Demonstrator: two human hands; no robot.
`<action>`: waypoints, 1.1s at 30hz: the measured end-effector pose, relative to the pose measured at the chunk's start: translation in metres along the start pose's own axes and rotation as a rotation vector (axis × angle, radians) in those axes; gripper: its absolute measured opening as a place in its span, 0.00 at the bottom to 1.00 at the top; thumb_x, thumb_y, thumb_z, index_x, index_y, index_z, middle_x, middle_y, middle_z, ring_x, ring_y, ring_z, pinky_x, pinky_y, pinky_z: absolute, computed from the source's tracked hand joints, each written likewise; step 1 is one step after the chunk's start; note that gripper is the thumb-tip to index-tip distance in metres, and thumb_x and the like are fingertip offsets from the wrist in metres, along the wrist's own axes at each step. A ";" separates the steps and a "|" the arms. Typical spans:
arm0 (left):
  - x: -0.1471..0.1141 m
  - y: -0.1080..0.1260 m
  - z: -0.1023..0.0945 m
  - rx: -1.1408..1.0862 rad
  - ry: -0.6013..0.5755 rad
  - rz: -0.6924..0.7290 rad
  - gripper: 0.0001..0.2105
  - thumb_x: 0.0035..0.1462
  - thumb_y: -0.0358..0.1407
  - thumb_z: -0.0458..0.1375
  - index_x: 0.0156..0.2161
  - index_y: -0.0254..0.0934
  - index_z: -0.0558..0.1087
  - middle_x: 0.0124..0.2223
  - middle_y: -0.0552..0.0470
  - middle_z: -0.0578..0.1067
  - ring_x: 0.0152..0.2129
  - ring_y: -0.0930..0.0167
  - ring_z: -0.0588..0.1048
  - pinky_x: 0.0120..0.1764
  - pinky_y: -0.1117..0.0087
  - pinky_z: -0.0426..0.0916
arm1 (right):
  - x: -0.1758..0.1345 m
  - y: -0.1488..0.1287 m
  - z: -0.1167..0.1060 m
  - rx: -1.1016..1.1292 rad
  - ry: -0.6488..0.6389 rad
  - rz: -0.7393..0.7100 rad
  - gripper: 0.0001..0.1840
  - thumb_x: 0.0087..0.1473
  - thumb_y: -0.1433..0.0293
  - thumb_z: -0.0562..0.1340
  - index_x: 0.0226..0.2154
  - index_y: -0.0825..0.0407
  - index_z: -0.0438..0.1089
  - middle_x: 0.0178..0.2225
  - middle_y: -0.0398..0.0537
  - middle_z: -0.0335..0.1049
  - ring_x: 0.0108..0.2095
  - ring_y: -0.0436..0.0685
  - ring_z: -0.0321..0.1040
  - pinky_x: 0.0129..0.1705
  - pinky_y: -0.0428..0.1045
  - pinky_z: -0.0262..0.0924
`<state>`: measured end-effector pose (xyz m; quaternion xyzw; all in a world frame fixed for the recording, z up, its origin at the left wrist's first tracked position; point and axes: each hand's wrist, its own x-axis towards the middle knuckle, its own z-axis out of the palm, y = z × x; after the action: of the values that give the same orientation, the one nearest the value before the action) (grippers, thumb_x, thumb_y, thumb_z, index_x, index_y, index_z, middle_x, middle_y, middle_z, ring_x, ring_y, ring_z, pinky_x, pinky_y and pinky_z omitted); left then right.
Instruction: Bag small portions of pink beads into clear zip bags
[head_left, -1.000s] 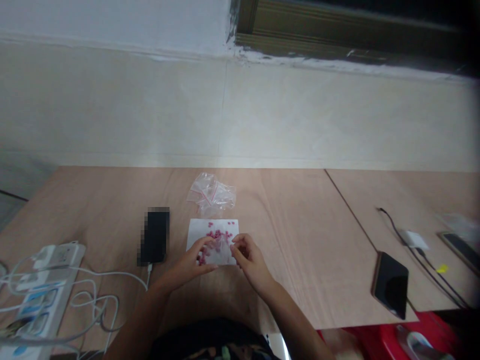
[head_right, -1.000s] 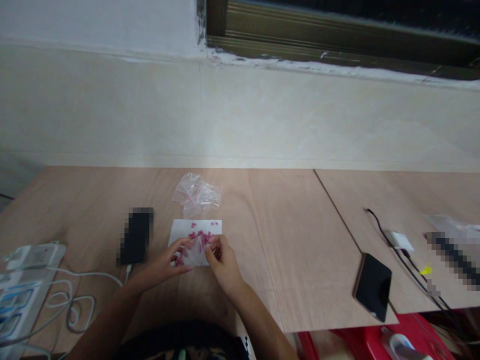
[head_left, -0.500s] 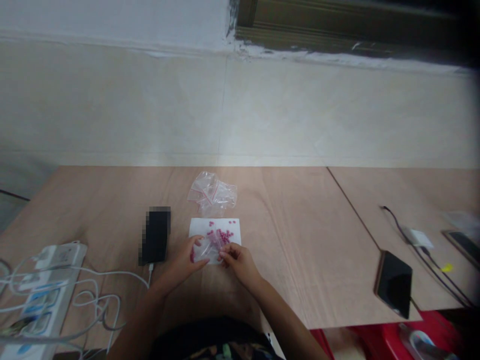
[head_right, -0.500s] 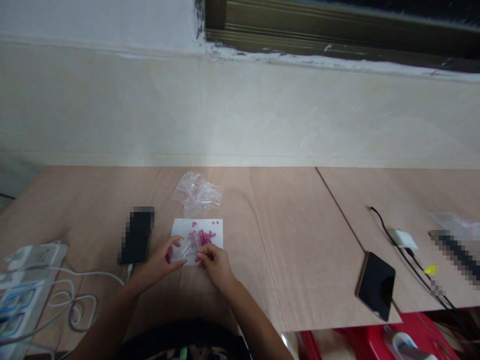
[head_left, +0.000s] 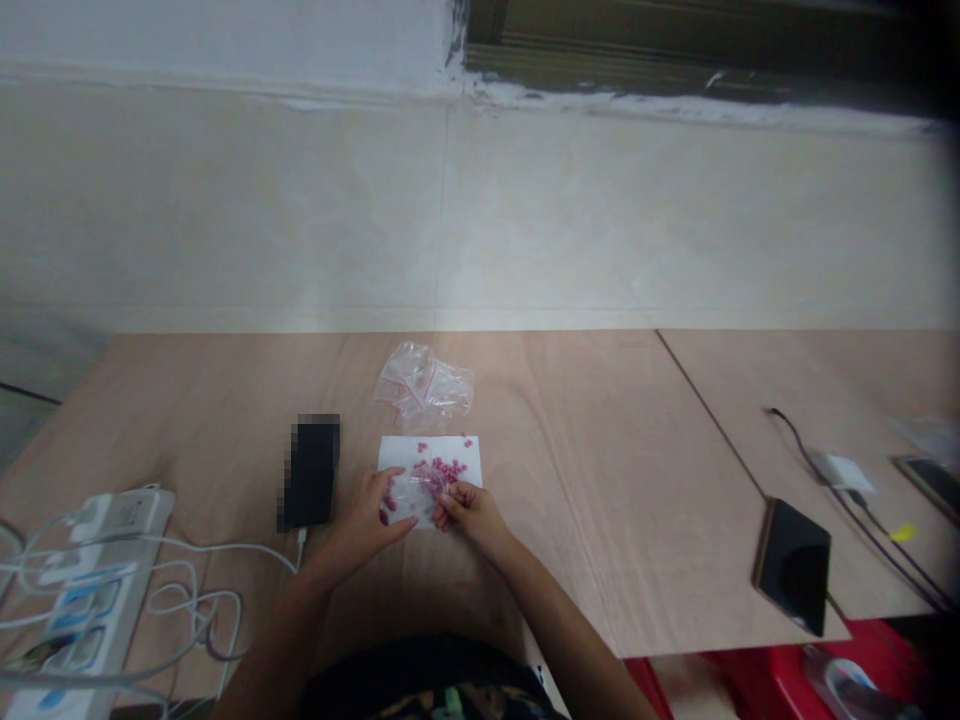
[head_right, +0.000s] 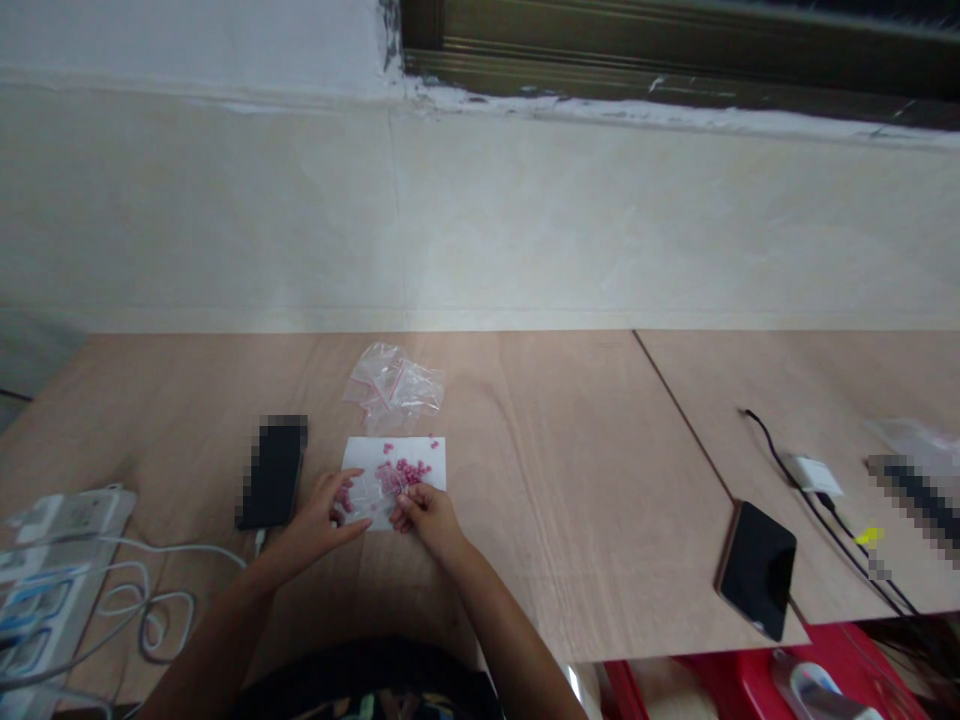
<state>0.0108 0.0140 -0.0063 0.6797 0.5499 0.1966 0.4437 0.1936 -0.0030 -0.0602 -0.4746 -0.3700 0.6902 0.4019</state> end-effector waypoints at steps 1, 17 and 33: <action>0.000 0.000 0.000 -0.006 -0.003 0.006 0.25 0.42 0.34 0.59 0.48 0.38 0.59 0.40 0.52 0.59 0.28 0.74 0.66 0.30 0.71 0.67 | 0.001 0.001 -0.001 0.004 -0.006 0.000 0.20 0.40 0.52 0.60 0.19 0.53 0.63 0.16 0.41 0.66 0.17 0.49 0.62 0.22 0.46 0.57; -0.001 0.010 0.001 -0.106 0.043 0.099 0.23 0.44 0.30 0.56 0.48 0.40 0.58 0.43 0.51 0.57 0.32 0.74 0.66 0.34 0.70 0.70 | 0.005 0.006 -0.007 0.041 -0.063 0.034 0.21 0.41 0.51 0.60 0.20 0.54 0.63 0.17 0.41 0.65 0.16 0.48 0.60 0.20 0.46 0.55; 0.005 0.013 0.009 -0.168 0.094 0.126 0.21 0.47 0.31 0.54 0.49 0.43 0.59 0.47 0.50 0.56 0.34 0.74 0.67 0.36 0.69 0.72 | 0.000 -0.011 -0.006 0.064 -0.113 0.052 0.24 0.38 0.49 0.60 0.18 0.54 0.61 0.17 0.40 0.63 0.16 0.46 0.56 0.20 0.44 0.53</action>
<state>0.0262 0.0149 -0.0016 0.6632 0.5080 0.3012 0.4598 0.2014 0.0022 -0.0525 -0.4313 -0.3574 0.7375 0.3773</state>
